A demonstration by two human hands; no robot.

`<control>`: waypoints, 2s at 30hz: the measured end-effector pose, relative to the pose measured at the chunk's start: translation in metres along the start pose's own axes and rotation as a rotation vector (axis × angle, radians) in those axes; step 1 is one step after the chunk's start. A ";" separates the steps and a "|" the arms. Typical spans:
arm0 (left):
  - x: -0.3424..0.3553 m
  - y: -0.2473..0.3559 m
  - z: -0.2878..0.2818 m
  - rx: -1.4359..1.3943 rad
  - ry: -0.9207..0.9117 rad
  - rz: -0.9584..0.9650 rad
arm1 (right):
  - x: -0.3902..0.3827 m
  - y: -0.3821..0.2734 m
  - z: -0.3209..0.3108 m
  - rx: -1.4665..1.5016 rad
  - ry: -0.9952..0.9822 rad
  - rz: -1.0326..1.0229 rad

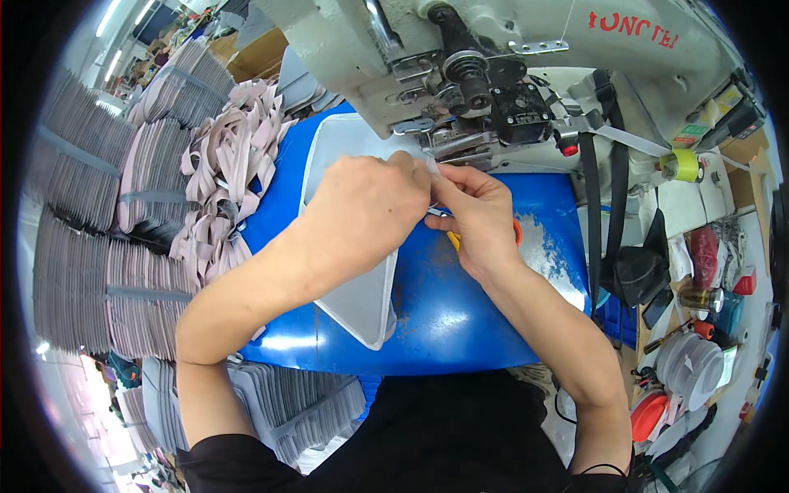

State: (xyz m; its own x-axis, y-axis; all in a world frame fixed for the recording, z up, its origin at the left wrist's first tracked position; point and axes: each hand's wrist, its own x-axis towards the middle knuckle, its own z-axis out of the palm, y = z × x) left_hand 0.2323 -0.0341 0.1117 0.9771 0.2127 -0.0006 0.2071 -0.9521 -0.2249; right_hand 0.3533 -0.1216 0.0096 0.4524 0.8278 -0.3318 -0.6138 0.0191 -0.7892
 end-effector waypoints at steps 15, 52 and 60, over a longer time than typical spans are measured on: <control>-0.003 0.012 0.006 -0.072 0.051 -0.083 | 0.002 0.010 0.000 0.065 -0.012 -0.065; -0.108 0.007 0.198 -2.973 0.801 -0.564 | -0.040 -0.008 -0.012 0.297 -0.413 0.084; -0.119 0.026 0.128 -2.599 1.047 -0.734 | -0.036 0.008 -0.022 0.083 -0.379 -0.038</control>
State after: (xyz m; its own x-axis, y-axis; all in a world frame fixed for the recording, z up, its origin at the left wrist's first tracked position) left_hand 0.1151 -0.0557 -0.0185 0.4395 0.8772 -0.1935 -0.6927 0.4681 0.5487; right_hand 0.3461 -0.1640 0.0038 0.2138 0.9739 -0.0766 -0.6588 0.0858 -0.7474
